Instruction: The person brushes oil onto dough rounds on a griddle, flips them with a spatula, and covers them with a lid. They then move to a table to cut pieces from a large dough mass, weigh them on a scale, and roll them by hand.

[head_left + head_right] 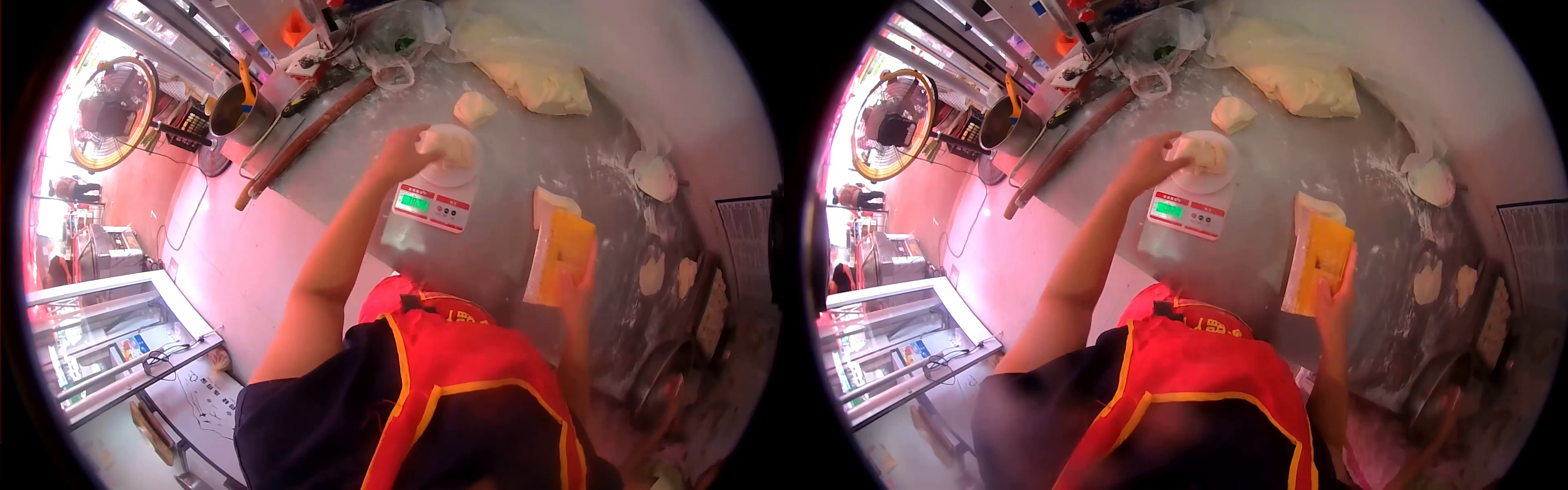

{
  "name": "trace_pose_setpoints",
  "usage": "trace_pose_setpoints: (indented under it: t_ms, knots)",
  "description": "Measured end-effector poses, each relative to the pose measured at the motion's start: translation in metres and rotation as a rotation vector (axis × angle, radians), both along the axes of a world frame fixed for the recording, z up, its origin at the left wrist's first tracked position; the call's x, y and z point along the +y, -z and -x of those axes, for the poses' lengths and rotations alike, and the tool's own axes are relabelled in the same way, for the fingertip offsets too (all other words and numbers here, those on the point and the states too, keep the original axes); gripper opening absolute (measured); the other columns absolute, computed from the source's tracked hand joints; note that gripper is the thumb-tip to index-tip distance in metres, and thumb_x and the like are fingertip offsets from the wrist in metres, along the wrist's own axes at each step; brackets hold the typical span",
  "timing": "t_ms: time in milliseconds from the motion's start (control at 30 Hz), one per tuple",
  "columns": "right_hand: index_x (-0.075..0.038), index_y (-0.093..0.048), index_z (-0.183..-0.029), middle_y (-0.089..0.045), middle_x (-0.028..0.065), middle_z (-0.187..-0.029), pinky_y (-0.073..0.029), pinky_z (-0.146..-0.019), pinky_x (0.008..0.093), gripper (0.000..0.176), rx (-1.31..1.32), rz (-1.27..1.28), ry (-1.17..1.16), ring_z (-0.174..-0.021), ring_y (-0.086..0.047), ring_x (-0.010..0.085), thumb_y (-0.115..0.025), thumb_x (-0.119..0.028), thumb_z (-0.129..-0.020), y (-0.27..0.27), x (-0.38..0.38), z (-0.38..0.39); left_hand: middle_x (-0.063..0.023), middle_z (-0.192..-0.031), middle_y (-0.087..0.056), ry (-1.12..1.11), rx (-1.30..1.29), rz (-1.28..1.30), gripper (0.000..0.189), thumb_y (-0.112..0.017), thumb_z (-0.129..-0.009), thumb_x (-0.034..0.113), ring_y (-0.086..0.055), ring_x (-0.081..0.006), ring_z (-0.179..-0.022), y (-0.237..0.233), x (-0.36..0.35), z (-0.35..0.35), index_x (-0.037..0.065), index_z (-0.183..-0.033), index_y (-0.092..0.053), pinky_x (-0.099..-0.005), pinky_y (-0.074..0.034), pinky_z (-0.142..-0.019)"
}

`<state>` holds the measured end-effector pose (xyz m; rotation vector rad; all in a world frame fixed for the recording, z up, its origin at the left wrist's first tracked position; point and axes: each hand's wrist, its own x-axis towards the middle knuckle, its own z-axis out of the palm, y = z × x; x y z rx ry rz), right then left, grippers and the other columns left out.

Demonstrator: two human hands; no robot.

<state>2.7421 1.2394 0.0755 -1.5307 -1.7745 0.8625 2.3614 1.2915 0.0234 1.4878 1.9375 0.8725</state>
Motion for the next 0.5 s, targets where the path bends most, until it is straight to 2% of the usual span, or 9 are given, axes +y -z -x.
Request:
trace_pose_setpoints:
  t_ms: [33, 133, 233, 333, 367, 500]
  knots:
    - [-0.015, -0.022, -0.144, -0.051, 0.0217, -0.126, -0.044, -0.089, 0.0365, 0.071, -0.028, 0.005, 0.011, -0.108, -0.056, 0.0326, -0.047, -0.003, -0.079, -0.002, -0.002, -0.003, -0.0129, -0.105, -0.056, 0.053, 0.369, -0.057, 0.059, -0.067, -0.076, 0.029, -0.054, -0.0271, -0.095, -0.001, 0.002, -0.009, 0.016, -0.13, -0.046, -0.0363, -0.042, -0.088]
    - [-0.013, -0.022, -0.144, -0.05, 0.0226, -0.126, -0.044, -0.09, 0.0363, 0.07, -0.098, 0.031, 0.043, -0.109, -0.055, 0.034, -0.047, -0.003, -0.079, -0.014, -0.008, -0.005, -0.0147, -0.11, -0.055, 0.147, 0.604, -0.012, 0.065, -0.073, -0.07, 0.037, -0.051, -0.0329, -0.104, 0.008, 0.013, -0.023, 0.018, -0.127, -0.048, -0.0423, -0.043, -0.088]
    - [-0.012, -0.021, -0.144, -0.049, 0.0228, -0.128, -0.043, -0.091, 0.0362, 0.07, -0.114, 0.058, 0.071, -0.111, -0.054, 0.0344, -0.047, -0.003, -0.08, -0.016, -0.014, -0.011, -0.0148, -0.105, -0.058, 0.148, 0.567, 0.161, 0.063, -0.073, -0.068, 0.038, -0.054, -0.0339, -0.102, 0.013, 0.031, -0.027, 0.018, -0.124, -0.051, -0.0432, -0.045, -0.083]
    - [-0.012, -0.021, -0.144, -0.048, 0.0229, -0.128, -0.043, -0.092, 0.0365, 0.069, -0.093, 0.058, 0.109, -0.112, -0.053, 0.0357, -0.048, -0.004, -0.081, -0.011, -0.019, -0.026, -0.0156, -0.098, -0.062, 0.245, 0.574, 0.243, 0.058, -0.07, -0.07, 0.042, -0.059, -0.0332, -0.093, -0.002, 0.048, -0.033, 0.016, -0.119, -0.054, -0.0431, -0.048, -0.078]
    - [-0.012, -0.02, -0.144, -0.049, 0.0228, -0.127, -0.043, -0.092, 0.0366, 0.069, -0.092, 0.071, 0.128, -0.112, -0.053, 0.0361, -0.048, -0.004, -0.081, -0.01, -0.02, -0.032, -0.0154, -0.094, -0.064, 0.258, 0.564, 0.158, 0.055, -0.068, -0.072, 0.044, -0.062, -0.0324, -0.087, -0.004, 0.053, -0.041, 0.016, -0.117, -0.056, -0.0413, -0.048, -0.076]
    - [-0.012, -0.019, -0.144, -0.049, 0.0235, -0.127, -0.042, -0.091, 0.0374, 0.068, -0.118, -0.011, 0.153, -0.112, -0.052, 0.0373, -0.047, -0.004, -0.082, -0.008, -0.016, -0.046, -0.013, -0.098, -0.063, 0.213, 0.225, 0.045, 0.06, -0.067, -0.073, 0.045, -0.06, -0.0336, -0.092, -0.006, 0.098, -0.098, 0.013, -0.122, -0.052, -0.041, -0.047, -0.076]
